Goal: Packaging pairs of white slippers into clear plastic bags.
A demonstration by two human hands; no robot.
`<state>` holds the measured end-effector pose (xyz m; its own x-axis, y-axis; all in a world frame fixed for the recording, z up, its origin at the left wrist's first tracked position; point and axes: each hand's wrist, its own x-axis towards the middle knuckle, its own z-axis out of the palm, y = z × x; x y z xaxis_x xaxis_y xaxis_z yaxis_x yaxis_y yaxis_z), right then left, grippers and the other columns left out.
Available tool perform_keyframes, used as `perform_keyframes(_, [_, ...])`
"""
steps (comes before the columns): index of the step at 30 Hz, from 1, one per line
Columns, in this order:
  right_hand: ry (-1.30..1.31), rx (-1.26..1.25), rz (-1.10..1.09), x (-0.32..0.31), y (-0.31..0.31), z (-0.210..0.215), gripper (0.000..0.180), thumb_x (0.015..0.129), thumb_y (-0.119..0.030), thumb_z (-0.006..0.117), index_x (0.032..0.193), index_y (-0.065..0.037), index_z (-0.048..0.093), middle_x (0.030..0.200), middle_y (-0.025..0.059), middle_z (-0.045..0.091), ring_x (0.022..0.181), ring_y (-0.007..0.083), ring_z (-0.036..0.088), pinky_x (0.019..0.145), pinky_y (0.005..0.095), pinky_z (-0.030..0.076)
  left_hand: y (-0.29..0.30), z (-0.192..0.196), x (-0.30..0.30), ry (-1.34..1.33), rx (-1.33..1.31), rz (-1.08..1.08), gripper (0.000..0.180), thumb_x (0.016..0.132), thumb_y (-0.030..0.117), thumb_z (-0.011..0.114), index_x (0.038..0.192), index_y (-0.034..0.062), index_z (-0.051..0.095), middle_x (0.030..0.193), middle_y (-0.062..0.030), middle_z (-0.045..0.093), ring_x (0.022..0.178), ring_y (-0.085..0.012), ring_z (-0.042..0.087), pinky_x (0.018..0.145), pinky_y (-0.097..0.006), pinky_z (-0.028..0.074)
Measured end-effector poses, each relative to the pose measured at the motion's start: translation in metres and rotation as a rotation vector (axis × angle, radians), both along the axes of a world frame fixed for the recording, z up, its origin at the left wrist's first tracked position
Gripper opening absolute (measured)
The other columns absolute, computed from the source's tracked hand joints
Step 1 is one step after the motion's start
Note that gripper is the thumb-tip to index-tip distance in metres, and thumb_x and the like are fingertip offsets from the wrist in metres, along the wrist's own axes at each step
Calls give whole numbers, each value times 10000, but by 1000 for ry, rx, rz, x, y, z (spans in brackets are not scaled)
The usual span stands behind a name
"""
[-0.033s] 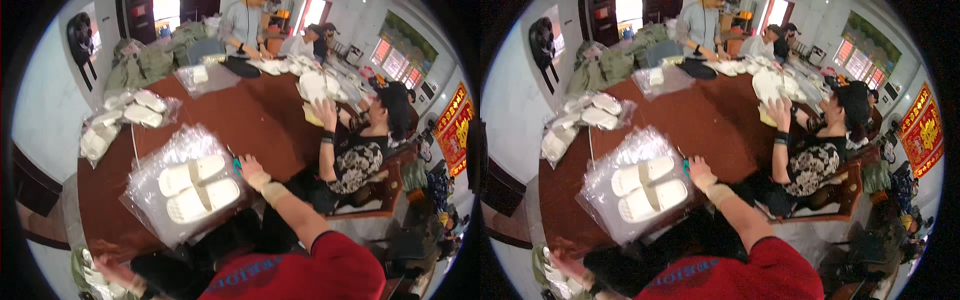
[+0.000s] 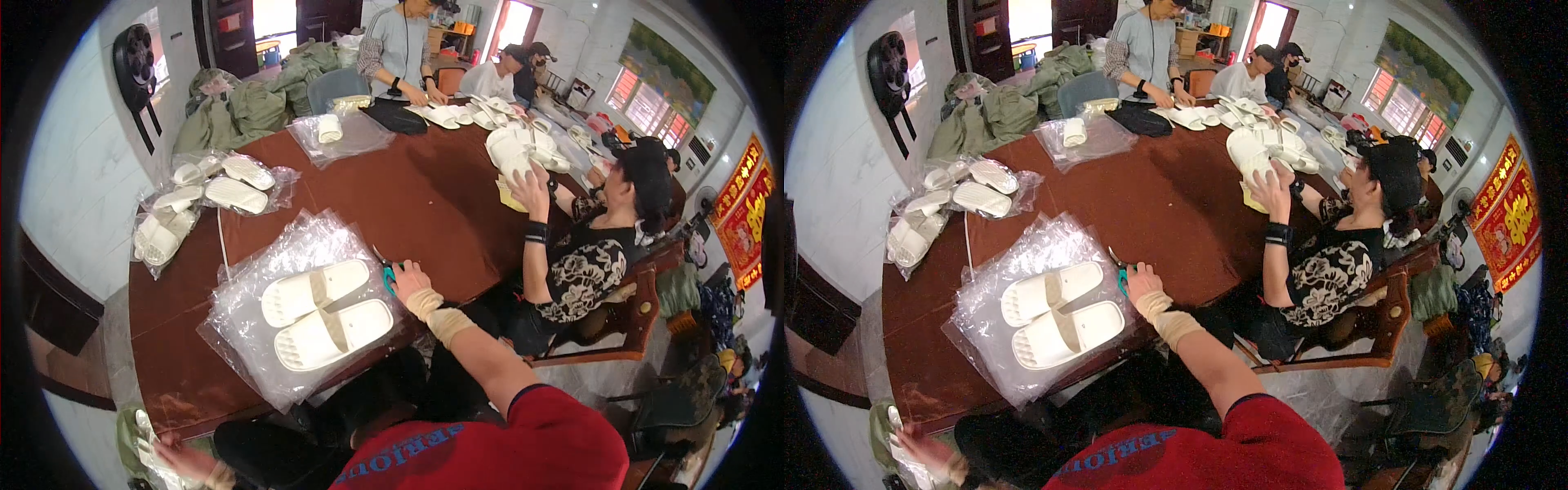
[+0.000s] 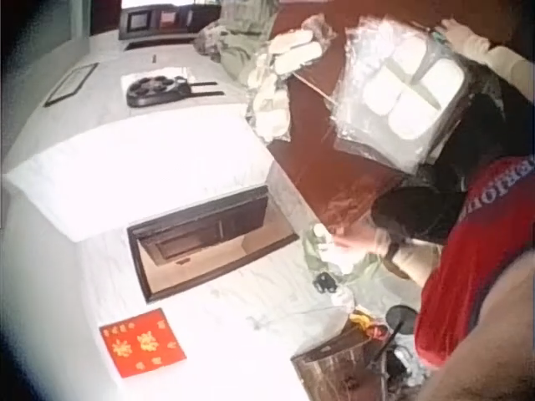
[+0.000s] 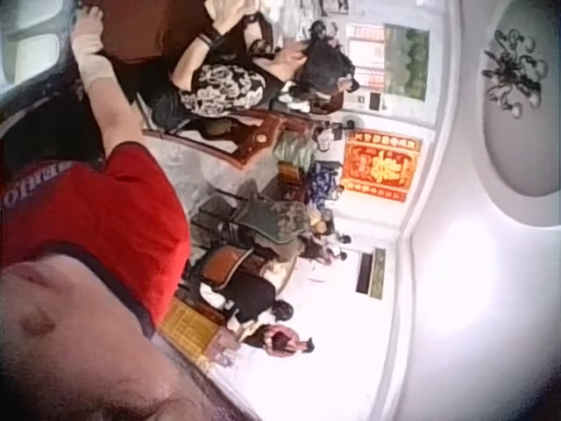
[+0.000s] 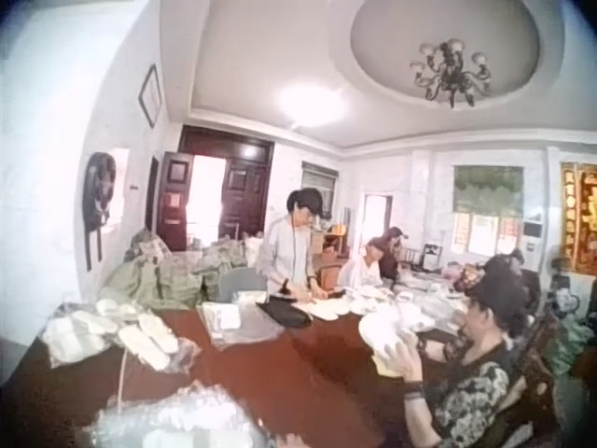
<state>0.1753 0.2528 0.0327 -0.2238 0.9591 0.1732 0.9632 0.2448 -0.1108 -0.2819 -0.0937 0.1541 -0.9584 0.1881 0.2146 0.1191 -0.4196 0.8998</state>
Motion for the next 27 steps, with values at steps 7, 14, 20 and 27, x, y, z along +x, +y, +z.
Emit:
perform_keyframes(7, [655,81,314,-50,-29,33,180,860,-187,601,1002,-76,595,868,132,629,743,298,643,665,394,520,-152,-156,-63,-167,-634,477,491,917,389,546,1312,100,496,1312,-122,533,1144,-283,517,961,-474,416])
perform_keyframes(14, [886,-679,221,-107,-80,48,280,893,-215,558,1096,-23,565,796,152,668,484,254,630,462,356,521,-117,-101,-39,168,-695,286,431,946,304,527,1286,40,505,1260,-128,554,1137,-261,525,971,-413,416])
perform_keyframes(20, [1325,-1189,165,-134,-83,53,396,908,-189,556,1242,6,472,838,162,639,473,240,638,365,311,499,-61,-46,-42,449,-739,121,373,975,219,509,1261,-20,514,1207,-134,575,1130,-239,533,980,-351,416])
perform_keyframes(27, [1453,-1113,135,-118,-98,77,399,904,-193,581,1262,-48,477,971,112,623,532,230,649,447,299,530,130,28,98,619,-609,-558,322,910,63,515,1218,-17,565,1345,-153,505,1257,-264,459,1065,-367,329])
